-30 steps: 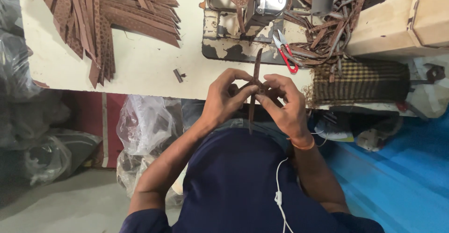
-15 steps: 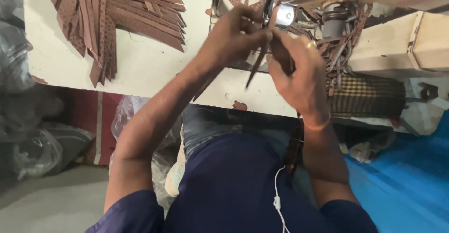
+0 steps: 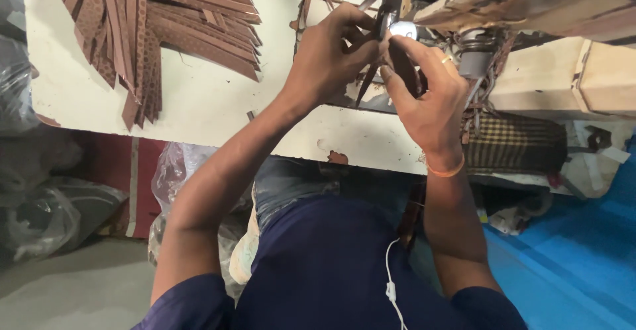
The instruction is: Trimming excess material from leather straps using small snips at a workbench.
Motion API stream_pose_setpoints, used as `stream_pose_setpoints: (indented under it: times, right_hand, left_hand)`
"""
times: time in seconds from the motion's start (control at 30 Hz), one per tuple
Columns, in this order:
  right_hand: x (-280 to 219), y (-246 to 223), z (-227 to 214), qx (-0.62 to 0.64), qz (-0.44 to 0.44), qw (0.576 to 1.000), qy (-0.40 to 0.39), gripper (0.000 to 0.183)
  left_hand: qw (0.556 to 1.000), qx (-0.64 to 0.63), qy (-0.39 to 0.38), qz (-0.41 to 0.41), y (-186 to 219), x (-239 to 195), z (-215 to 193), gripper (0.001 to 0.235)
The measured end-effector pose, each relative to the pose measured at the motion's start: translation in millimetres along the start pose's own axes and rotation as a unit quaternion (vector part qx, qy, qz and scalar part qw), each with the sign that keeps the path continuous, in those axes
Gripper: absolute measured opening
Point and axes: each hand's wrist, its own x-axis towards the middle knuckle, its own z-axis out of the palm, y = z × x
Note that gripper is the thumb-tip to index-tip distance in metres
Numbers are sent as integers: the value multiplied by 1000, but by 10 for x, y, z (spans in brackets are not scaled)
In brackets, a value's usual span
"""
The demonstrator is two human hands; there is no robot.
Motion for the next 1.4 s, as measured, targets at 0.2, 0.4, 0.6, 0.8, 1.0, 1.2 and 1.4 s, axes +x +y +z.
stream_pose_setpoints:
  times: [0.2, 0.4, 0.6, 0.8, 1.0, 1.2, 1.4]
  right_hand:
    - [15, 94, 7, -11, -44, 999, 27, 36]
    - [24, 45, -2, -2, -41, 999, 29, 36]
    - [-417, 242, -54, -73, -94, 983, 141, 25]
    - [-980, 1068, 307, 24, 91, 982, 163, 14]
    - [-905, 1098, 513, -142, 59, 984, 92, 32]
    - [-908, 1149, 478, -251, 30, 962, 102, 25]
    - [-988, 1126, 544, -175, 48, 980, 77, 21]
  left_hand:
    - [994, 5, 7, 113, -168, 56, -24, 38]
    - [992, 39, 7, 123, -108, 42, -65, 38]
    - [997, -18, 17, 75, -195, -320, 195, 52]
    - [987, -137, 56, 61, -423, -681, 532, 60]
    - [977, -67, 134, 152, -643, -91, 237, 53]
    - [968, 129, 86, 196, -698, 2, -163, 29]
    - [953, 116, 165, 226, -463, -521, -220, 22]
